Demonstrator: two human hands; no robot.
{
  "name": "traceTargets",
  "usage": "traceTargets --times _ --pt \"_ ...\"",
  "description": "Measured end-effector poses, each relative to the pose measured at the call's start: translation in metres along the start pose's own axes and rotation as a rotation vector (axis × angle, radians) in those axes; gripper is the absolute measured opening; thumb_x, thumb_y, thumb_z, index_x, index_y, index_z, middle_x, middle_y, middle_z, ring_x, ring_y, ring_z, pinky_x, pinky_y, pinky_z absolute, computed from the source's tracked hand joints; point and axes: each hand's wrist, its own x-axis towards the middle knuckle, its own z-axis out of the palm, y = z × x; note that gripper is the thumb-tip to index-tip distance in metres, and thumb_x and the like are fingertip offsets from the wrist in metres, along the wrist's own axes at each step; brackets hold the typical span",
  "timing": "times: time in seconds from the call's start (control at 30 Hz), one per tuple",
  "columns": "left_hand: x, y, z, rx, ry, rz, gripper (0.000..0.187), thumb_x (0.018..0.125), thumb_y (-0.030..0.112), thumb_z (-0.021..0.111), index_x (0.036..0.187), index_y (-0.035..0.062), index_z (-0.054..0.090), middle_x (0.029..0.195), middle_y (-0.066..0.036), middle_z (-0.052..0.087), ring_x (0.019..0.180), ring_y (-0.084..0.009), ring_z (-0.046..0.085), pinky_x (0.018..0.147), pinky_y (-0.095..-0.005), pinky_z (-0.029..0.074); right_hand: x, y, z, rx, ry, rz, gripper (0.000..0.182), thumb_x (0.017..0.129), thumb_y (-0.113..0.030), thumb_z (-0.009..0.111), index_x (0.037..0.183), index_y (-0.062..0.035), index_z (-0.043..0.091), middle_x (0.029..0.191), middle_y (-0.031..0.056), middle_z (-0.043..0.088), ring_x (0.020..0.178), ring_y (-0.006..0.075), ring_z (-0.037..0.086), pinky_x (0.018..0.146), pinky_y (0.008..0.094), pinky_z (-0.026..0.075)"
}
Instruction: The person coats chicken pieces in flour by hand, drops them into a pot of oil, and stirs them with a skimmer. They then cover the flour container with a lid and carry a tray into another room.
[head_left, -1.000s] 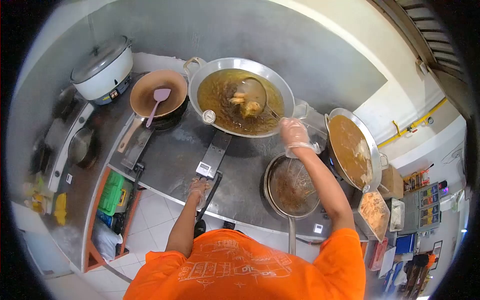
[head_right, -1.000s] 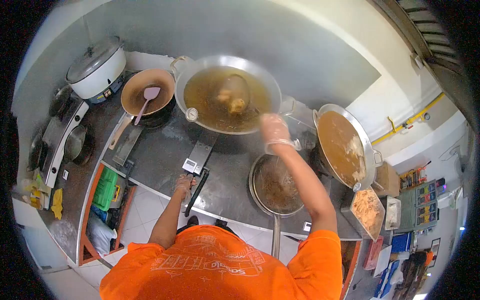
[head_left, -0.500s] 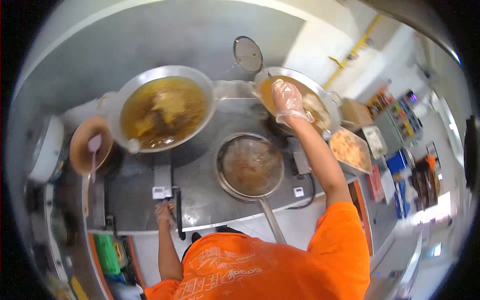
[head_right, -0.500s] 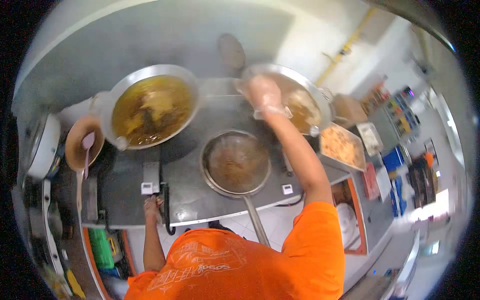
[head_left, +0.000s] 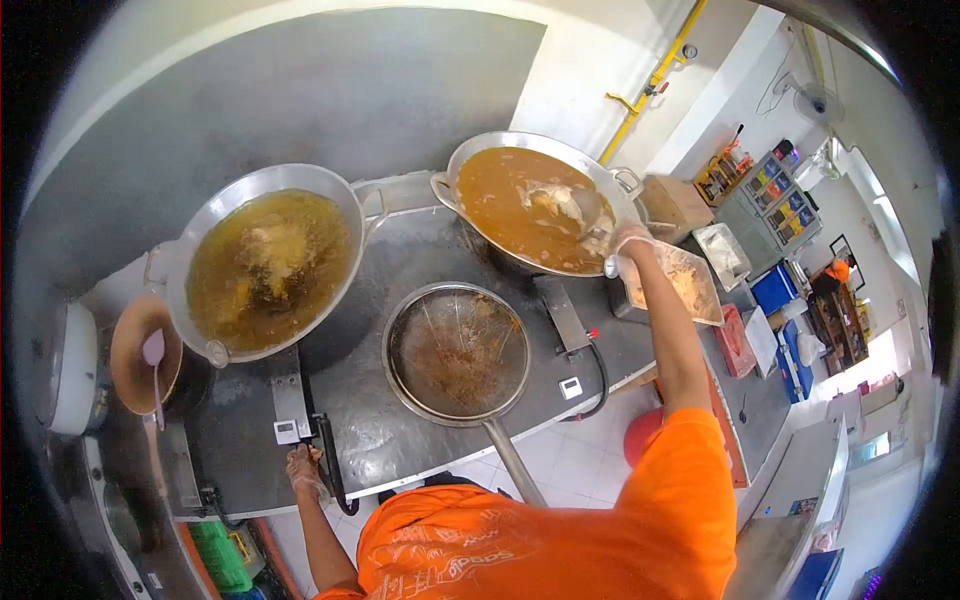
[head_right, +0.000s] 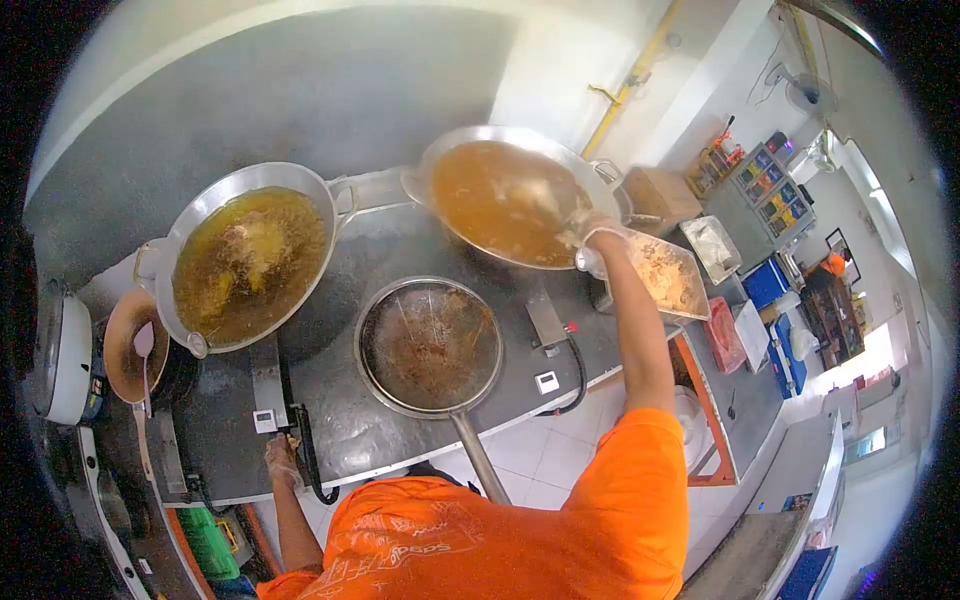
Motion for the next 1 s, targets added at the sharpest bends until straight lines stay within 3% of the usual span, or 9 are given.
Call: traceTargets --times 0.27,0.33,0.37,0.47,0.53,0.77,0.83,0.9,1.0 --pt "0.010 -0.020 -0.001 -0.447 -0.016 -0.120 0.016 0.091 0.019 0.058 0.089 0.0034 0.054 0.080 -0.008 0.061 0.071 -0.0171 0.061 0.066 -0.0282 0.052 0.022 -0.064 0.017 0.492 -0.001 0.024 0.025 0.075 -0.026 0.068 0.077 -0.0002 0.068 0.076 0.0159 0.068 0.069 0.0214 0.065 0.061 0.0363 0.050" --pt "0.005 -0.011 0.000 -0.446 -0.039 -0.140 0.017 0.090 0.020 0.060 0.088 0.0038 0.057 0.079 -0.008 0.060 0.068 -0.0170 0.060 0.065 -0.0288 0.052 -0.003 -0.084 -0.041 0.789 -0.285 0.165 0.074 0.073 -0.027 0.066 0.139 -0.0073 0.041 0.140 0.0190 0.043 0.112 0.0294 0.057 0.089 0.0368 0.049" --pt "0.007 -0.014 -0.002 -0.449 -0.036 -0.141 0.017 0.090 0.020 0.060 0.088 0.0038 0.057 0.079 -0.008 0.060 0.068 -0.0170 0.060 0.065 -0.0288 0.052 0.009 -0.075 -0.026 0.787 -0.286 0.161 0.074 0.073 -0.027 0.066 0.139 -0.0073 0.041 0.140 0.0190 0.043 0.112 0.0294 0.057 0.089 0.0368 0.049" --pt "0.010 -0.020 -0.003 -0.008 -0.026 0.004 0.017 0.089 0.020 0.060 0.087 0.0035 0.057 0.078 -0.006 0.060 0.066 -0.0163 0.059 0.064 -0.0285 0.052 0.044 -0.043 0.003 0.401 -0.203 -0.141 0.047 0.072 -0.023 0.068 0.114 -0.0016 0.063 0.120 0.0162 0.060 0.090 0.0217 0.064 0.069 0.0327 0.052" --pt "0.009 -0.016 -0.003 -0.431 -0.065 -0.145 0.017 0.089 0.020 0.059 0.087 0.0031 0.057 0.077 -0.006 0.060 0.066 -0.0164 0.059 0.064 -0.0292 0.051 0.050 -0.038 -0.006 1.027 -0.102 0.201 0.018 0.078 -0.019 0.069 0.074 -0.0019 0.064 0.065 0.0036 0.060 0.053 0.0137 0.054 0.045 0.0308 0.042" --pt "0.005 -0.010 -0.001 -0.127 -0.062 -0.092 0.017 0.089 0.021 0.058 0.084 0.0056 0.054 0.081 -0.007 0.062 0.071 -0.0128 0.060 0.065 -0.0280 0.050 -0.016 -0.074 -0.081 1.015 0.058 0.256 0.032 0.072 -0.030 0.071 0.081 0.0004 0.068 0.075 0.0123 0.067 0.067 0.0192 0.061 0.059 0.0366 0.047" --pt "-0.011 0.021 0.006 -0.162 0.034 -0.172 0.020 0.090 0.023 0.058 0.082 0.0061 0.053 0.086 -0.007 0.065 0.071 -0.0146 0.063 0.065 -0.0277 0.051 0.053 -0.027 0.046 0.722 0.096 0.024 0.034 0.074 -0.033 0.070 0.087 -0.0020 0.068 0.084 0.0179 0.067 0.072 0.0227 0.064 0.065 0.0375 0.049" --pt "0.003 -0.006 -0.007 0.541 -0.096 0.350 0.019 0.091 0.023 0.057 0.089 0.0056 0.052 0.090 -0.010 0.066 0.074 -0.0163 0.066 0.066 -0.0277 0.052 -0.001 -0.080 -0.023 0.206 0.049 -0.098 0.020 0.080 -0.022 0.066 0.084 -0.0027 0.068 0.078 0.0025 0.065 0.067 0.0151 0.056 0.057 0.0312 0.045" --pt "-0.002 0.005 -0.001 -0.053 -0.026 -0.120 0.024 0.091 0.023 0.056 0.103 0.0045 0.046 0.089 -0.013 0.066 0.075 -0.0186 0.067 0.068 -0.0279 0.053 -0.001 -0.098 -0.018 0.752 -0.105 -0.051 0.019 0.081 -0.022 0.067 0.079 -0.0029 0.067 0.070 0.0032 0.062 0.059 0.0110 0.055 0.050 0.0302 0.042"
